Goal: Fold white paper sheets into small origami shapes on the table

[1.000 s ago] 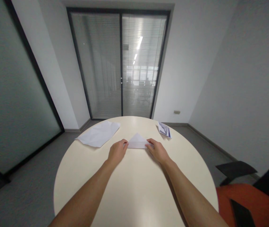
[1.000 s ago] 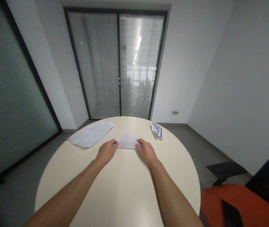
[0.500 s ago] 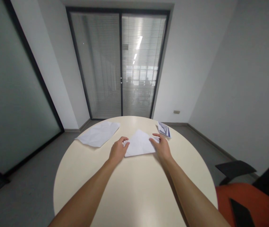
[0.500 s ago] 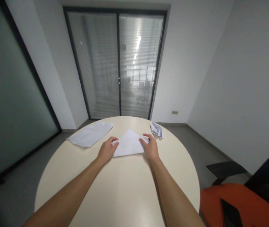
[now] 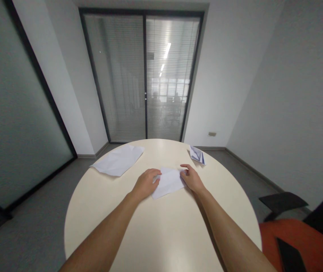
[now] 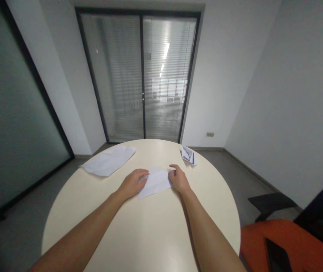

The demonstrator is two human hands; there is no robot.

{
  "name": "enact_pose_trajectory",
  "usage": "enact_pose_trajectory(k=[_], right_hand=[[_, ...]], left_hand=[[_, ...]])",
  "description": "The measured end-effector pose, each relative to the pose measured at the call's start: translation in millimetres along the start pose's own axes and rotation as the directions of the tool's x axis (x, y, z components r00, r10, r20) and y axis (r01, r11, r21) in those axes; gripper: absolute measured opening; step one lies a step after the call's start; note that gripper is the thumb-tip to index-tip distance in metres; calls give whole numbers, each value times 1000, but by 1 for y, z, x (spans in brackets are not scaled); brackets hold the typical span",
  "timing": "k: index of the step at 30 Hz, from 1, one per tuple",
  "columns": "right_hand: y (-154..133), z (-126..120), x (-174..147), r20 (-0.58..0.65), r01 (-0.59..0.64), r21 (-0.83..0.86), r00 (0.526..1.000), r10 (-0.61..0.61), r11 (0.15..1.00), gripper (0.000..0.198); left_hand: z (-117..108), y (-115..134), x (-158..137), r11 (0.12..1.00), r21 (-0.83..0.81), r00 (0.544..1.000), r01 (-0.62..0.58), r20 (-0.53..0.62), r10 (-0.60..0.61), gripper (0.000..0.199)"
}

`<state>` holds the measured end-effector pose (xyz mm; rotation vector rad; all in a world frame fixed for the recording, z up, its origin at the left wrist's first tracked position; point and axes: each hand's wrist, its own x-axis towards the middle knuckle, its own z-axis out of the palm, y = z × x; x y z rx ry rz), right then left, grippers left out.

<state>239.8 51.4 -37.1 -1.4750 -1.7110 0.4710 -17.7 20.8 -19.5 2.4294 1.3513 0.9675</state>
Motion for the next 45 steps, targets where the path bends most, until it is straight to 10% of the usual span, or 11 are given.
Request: enact_pose_trajectory(k=[9, 19, 28, 45], right_hand=[[-16, -5, -5, -6, 153, -204, 988, -157, 967, 46], [-36, 9, -17, 368, 405, -174, 872, -322, 898, 40], [-25, 6, -17, 432, 323, -165, 873, -226, 932, 42], [-54, 2, -23, 436, 502, -5, 780, -450, 865, 38]], left_hand=[[6, 2, -8, 991, 98, 958, -87, 280, 57, 40], [-6, 14, 0, 975, 174, 970, -137, 225, 96, 31], [2, 10, -7, 979, 96, 958, -181, 241, 153, 33], [-2, 4, -3, 908, 398, 985, 130, 56, -165, 36]])
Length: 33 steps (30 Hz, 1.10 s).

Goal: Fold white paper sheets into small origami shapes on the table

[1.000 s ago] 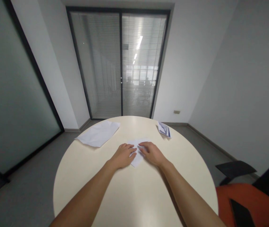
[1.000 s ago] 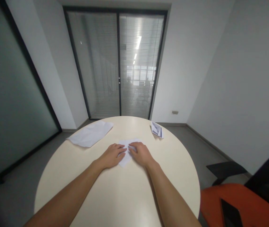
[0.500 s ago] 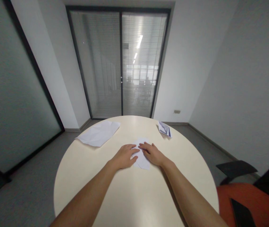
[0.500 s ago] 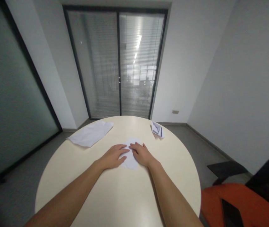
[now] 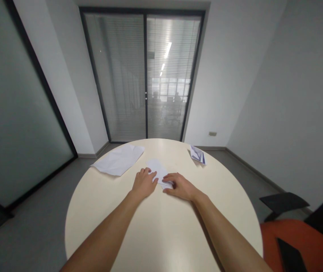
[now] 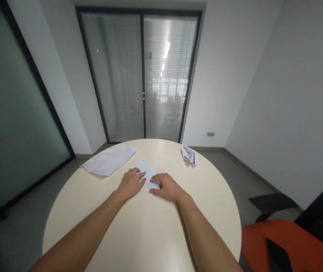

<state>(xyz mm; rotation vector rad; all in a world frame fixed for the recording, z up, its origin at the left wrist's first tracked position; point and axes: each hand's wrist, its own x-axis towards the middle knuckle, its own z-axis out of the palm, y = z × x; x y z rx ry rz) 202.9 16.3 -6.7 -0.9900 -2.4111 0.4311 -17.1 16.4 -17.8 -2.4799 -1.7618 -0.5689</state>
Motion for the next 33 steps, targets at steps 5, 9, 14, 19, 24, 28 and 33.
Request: enact_pose_trajectory(k=[5, 9, 14, 19, 24, 28, 33], right_hand=[[6, 2, -2, -14, -23, 23, 1000, 23, 999, 39], [8, 2, -2, -30, -60, 20, 998, 61, 998, 33], [11, 3, -2, -54, -68, 7, 996, 68, 998, 28], [14, 3, -1, -37, -51, -3, 998, 50, 999, 26], [11, 1, -1, -38, -54, -27, 998, 53, 998, 26], [5, 0, -1, -55, -87, -67, 995, 83, 994, 30], [2, 2, 1, -74, -120, -123, 991, 111, 985, 36]], left_hand=[[2, -2, 0, 998, -36, 999, -44, -13, 43, 41], [8, -6, -2, 991, -95, 996, -94, -12, 93, 51], [11, -7, -2, 988, -134, 997, -77, 8, 79, 53], [12, -7, 1, 987, -152, 999, -47, 7, 49, 47], [12, -7, 2, 985, -168, 999, -38, 5, 39, 43], [13, -7, 2, 984, -175, 999, -42, -10, 41, 43], [14, -8, 2, 981, -181, 997, -69, -46, 62, 40]])
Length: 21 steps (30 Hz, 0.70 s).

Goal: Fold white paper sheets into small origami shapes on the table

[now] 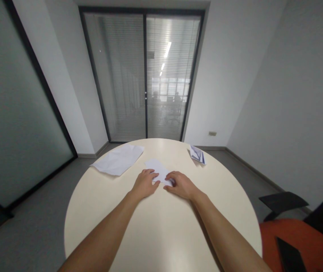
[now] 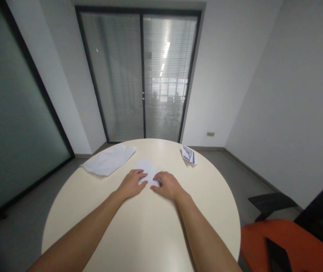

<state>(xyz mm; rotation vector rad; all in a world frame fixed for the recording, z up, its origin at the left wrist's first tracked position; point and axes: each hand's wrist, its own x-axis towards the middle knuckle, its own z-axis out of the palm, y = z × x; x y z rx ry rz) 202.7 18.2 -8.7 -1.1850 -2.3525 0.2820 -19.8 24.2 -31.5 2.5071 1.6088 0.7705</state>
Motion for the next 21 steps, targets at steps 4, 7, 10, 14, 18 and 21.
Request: enact_pose_trajectory(k=[4, 7, 10, 14, 18, 21], right_hand=[[0, -1, 1, 22, -47, -44, 999, 48, 998, 28], [-2, -2, 0, 38, -58, -59, 997, 60, 997, 29], [-3, -4, -2, 42, -43, -50, 998, 45, 998, 33], [-5, -5, -3, 62, -38, -43, 997, 40, 998, 34], [-7, -8, -3, 89, -57, -59, 994, 62, 997, 35], [-9, -10, -3, 108, -34, -46, 993, 39, 998, 38]], left_hand=[[0, 1, -1, 1000, 0, 1000, -4, -13, 4, 38], [-1, 3, -1, 1000, 5, 1000, -4, -17, 5, 38], [-2, 5, -1, 1000, 10, 1000, 11, -12, -11, 39], [-1, 8, 0, 999, 14, 999, 40, 1, -40, 38], [-2, 9, 0, 999, 19, 999, 40, -1, -40, 38], [-3, 9, -1, 999, 31, 999, 33, -5, -33, 38]])
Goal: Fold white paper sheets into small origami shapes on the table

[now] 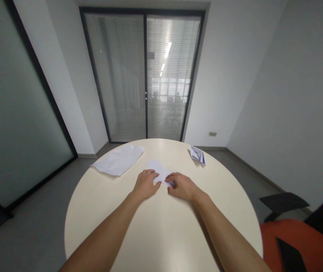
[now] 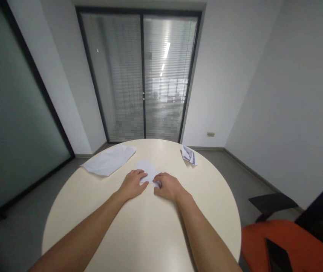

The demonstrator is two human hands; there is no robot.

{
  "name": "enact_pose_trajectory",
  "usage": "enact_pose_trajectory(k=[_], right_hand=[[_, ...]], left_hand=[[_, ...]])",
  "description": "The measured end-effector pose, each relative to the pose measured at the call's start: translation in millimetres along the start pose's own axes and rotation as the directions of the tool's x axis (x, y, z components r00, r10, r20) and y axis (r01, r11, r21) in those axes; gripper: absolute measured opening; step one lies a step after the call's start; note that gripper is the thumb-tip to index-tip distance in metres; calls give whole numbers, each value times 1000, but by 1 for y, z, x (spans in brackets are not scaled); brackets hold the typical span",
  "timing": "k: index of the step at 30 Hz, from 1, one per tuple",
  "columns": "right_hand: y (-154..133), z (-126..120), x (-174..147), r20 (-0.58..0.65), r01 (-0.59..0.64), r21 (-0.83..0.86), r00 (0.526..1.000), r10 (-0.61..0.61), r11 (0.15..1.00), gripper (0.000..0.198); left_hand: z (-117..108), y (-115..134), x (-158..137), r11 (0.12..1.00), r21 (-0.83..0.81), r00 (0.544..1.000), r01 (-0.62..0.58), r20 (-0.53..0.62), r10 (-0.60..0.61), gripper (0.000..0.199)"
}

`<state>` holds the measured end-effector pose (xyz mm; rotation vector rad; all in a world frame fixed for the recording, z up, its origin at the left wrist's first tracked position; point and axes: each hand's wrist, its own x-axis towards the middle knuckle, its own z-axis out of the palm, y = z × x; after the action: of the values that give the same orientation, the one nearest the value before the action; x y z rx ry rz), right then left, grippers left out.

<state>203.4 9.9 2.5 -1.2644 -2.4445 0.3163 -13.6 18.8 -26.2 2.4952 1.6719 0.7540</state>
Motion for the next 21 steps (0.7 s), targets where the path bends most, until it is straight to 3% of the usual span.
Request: enact_pose_trajectory(k=[6, 17, 21], right_hand=[[5, -5, 0, 66, 108, 81, 991, -113, 991, 37], [19, 3, 3, -1, 81, 154, 997, -82, 985, 29], [19, 4, 3, -42, 85, 141, 996, -80, 986, 27]], left_hand=[[-1, -1, -1, 1000, 18, 1000, 2, 9, -2, 38], [-2, -3, -1, 999, 15, 1000, -31, 0, 31, 39], [-2, 0, -1, 995, -2, 995, -98, -16, 98, 35]])
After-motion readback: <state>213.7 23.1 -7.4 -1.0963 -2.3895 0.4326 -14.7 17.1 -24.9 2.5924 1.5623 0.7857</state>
